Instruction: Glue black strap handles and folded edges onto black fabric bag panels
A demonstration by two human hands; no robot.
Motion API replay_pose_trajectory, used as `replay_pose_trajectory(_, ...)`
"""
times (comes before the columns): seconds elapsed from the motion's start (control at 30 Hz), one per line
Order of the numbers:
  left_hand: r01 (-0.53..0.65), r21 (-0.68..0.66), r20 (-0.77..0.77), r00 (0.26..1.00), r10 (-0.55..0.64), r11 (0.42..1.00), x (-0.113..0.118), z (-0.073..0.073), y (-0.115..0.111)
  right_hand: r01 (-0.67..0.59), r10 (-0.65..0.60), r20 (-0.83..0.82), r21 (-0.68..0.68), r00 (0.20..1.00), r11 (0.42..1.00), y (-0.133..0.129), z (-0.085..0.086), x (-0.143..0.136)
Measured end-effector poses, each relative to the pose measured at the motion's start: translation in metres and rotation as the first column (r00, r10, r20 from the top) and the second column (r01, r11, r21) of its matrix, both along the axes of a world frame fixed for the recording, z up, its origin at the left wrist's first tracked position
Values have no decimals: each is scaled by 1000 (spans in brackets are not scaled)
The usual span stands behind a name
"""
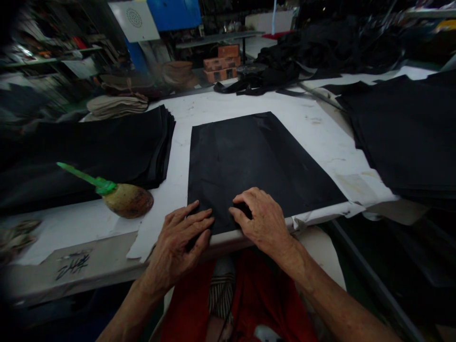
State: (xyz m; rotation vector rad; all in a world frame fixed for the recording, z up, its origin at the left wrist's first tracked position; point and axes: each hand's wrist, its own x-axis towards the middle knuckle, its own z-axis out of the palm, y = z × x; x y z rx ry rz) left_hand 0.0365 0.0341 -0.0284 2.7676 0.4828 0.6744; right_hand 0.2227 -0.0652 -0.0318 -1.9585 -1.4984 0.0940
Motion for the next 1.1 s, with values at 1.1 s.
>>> replay_pose_trajectory(1.1,178,209,-220,967,-131,962,-38,11,27,-276,270,272,-18,924,961,-2,-4,-13)
